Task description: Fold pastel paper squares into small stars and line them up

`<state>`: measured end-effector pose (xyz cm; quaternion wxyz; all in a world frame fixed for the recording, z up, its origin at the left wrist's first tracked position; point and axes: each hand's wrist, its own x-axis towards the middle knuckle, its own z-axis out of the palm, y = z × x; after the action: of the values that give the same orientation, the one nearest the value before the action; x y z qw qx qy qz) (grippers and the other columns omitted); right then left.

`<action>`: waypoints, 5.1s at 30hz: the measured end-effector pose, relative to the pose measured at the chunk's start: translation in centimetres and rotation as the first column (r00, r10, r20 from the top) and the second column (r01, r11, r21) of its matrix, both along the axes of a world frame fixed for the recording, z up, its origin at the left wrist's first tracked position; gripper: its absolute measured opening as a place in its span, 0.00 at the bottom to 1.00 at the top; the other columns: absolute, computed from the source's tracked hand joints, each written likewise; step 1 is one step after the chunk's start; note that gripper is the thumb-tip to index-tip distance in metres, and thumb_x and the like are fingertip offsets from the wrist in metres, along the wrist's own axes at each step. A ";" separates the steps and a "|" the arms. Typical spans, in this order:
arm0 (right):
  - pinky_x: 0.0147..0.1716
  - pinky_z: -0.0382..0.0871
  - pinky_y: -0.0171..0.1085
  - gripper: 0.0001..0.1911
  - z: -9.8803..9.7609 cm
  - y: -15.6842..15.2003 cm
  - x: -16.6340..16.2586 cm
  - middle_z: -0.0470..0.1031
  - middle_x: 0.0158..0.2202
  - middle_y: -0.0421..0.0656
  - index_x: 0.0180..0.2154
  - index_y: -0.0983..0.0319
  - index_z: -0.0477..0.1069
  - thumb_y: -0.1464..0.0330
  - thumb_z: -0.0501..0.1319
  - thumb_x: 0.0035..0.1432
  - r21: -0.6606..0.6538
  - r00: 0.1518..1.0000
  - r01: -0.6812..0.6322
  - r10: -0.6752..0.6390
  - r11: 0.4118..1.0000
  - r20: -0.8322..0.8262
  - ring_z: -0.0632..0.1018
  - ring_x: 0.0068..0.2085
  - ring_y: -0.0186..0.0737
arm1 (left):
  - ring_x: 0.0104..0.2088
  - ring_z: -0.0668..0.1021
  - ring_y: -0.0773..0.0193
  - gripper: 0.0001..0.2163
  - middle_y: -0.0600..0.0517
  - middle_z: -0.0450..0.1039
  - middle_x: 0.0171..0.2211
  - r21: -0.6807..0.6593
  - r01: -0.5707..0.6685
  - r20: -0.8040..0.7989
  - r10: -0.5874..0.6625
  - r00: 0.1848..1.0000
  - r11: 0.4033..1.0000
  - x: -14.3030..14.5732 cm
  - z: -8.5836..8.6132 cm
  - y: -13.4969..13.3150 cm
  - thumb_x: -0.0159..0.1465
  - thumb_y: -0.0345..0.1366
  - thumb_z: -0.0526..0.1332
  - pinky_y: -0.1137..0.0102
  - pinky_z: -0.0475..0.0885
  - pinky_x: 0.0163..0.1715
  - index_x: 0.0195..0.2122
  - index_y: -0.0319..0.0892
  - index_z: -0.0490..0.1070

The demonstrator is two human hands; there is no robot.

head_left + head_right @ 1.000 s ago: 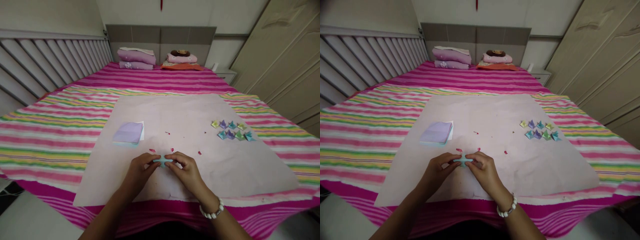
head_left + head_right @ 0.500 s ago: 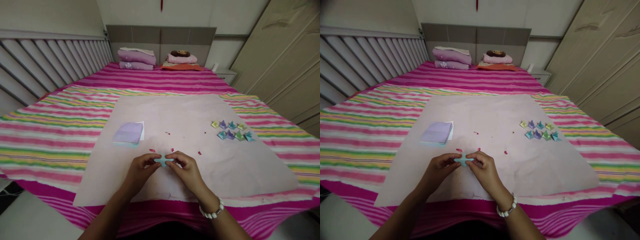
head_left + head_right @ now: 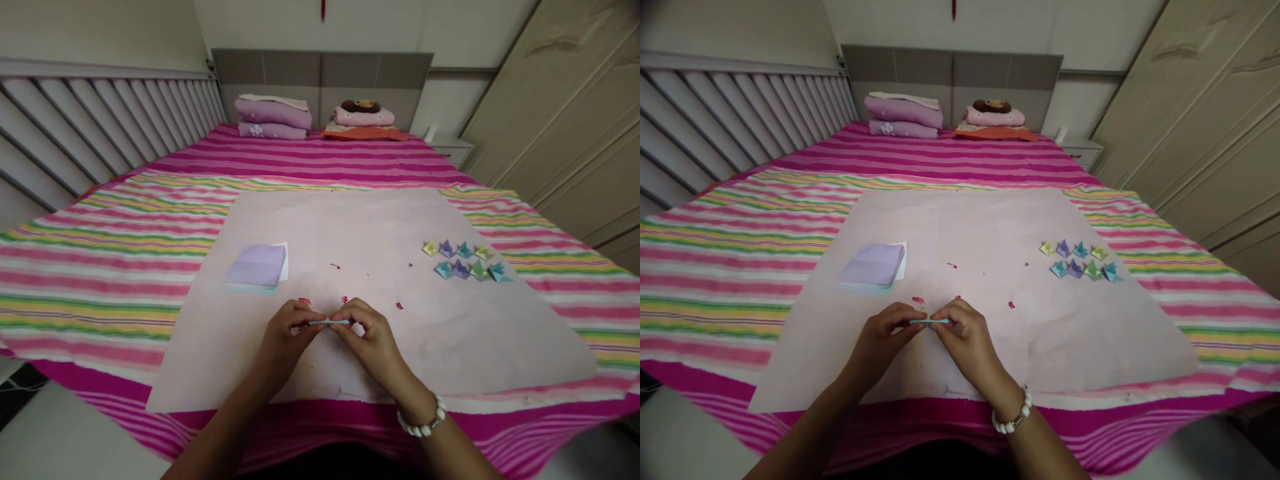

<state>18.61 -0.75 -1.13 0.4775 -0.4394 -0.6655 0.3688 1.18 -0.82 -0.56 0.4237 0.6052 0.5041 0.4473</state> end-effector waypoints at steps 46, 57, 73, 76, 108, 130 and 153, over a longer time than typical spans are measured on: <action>0.29 0.60 0.33 0.12 1.0 0.2 -0.6 0.69 0.21 0.36 0.23 0.62 0.75 0.60 0.70 0.46 -0.482 0.877 -0.214 -0.050 0.850 -0.478 0.66 0.25 0.31 | 0.37 0.77 0.63 0.08 0.51 0.80 0.34 -0.205 0.229 0.337 -0.151 0.929 0.951 -0.6 0.1 0.6 0.57 0.36 0.65 0.68 0.70 0.42 0.37 0.41 0.78; 0.26 0.64 0.34 0.09 0.8 0.2 -0.4 0.74 0.20 0.38 0.29 0.62 0.79 0.65 0.72 0.43 -0.491 0.851 -0.290 -0.013 0.822 -0.524 0.70 0.23 0.31 | 0.41 0.77 0.62 0.10 0.50 0.80 0.36 -0.233 0.266 0.418 -0.150 0.896 0.935 -0.8 -1.2 0.5 0.58 0.37 0.66 0.67 0.68 0.45 0.41 0.43 0.79; 0.22 0.65 0.32 0.05 -0.7 0.2 -1.7 0.70 0.21 0.37 0.30 0.62 0.75 0.71 0.63 0.46 -0.307 0.969 0.115 -0.175 0.945 -0.175 0.68 0.22 0.31 | 0.30 0.72 0.65 0.07 0.50 0.71 0.31 0.108 -0.139 -0.114 0.151 0.982 0.984 0.8 -1.0 -0.1 0.57 0.38 0.62 0.68 0.69 0.32 0.34 0.42 0.77; 0.26 0.67 0.34 0.08 -0.5 -0.4 -2.3 0.71 0.24 0.39 0.34 0.61 0.75 0.74 0.59 0.50 -0.055 0.975 0.223 -0.222 0.973 0.017 0.70 0.25 0.34 | 0.27 0.71 0.66 0.11 0.51 0.69 0.30 0.143 -0.115 -0.196 0.142 0.970 0.983 1.2 -0.8 -0.5 0.59 0.40 0.62 0.69 0.69 0.28 0.40 0.41 0.75; 0.29 0.68 0.36 0.04 -0.4 0.7 -1.2 0.76 0.24 0.40 0.28 0.61 0.77 0.70 0.64 0.47 -0.390 0.907 0.058 -0.212 0.919 -0.364 0.73 0.26 0.36 | 0.42 0.77 0.60 0.19 0.48 0.76 0.47 0.131 0.175 -0.162 -0.153 0.975 0.976 0.5 -0.8 0.1 0.58 0.28 0.60 0.66 0.73 0.42 0.51 0.44 0.71; 0.26 0.71 0.34 0.12 0.2 0.6 -0.8 0.76 0.21 0.38 0.27 0.61 0.77 0.64 0.74 0.39 -0.444 0.879 -0.119 -0.114 0.888 -0.463 0.75 0.22 0.33 | 0.35 0.75 0.63 0.09 0.50 0.75 0.34 0.057 0.100 -0.035 -0.098 0.995 0.993 0.5 -0.4 0.7 0.61 0.39 0.60 0.70 0.69 0.34 0.38 0.44 0.78; 0.21 0.62 0.32 0.18 -1.2 -0.3 -2.3 0.73 0.20 0.38 0.22 0.63 0.71 0.55 0.68 0.48 -0.441 0.937 -0.185 0.023 0.878 -0.348 0.70 0.19 0.30 | 0.20 0.69 0.68 0.10 0.56 0.67 0.16 -0.245 0.078 0.229 -0.021 0.973 0.966 2.0 0.8 0.7 0.56 0.40 0.64 0.72 0.64 0.24 0.22 0.39 0.73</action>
<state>16.28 -1.01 -2.32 0.4418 -0.4359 -0.4897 0.6123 3.18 -0.10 0.21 0.5627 0.5044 0.4903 0.4342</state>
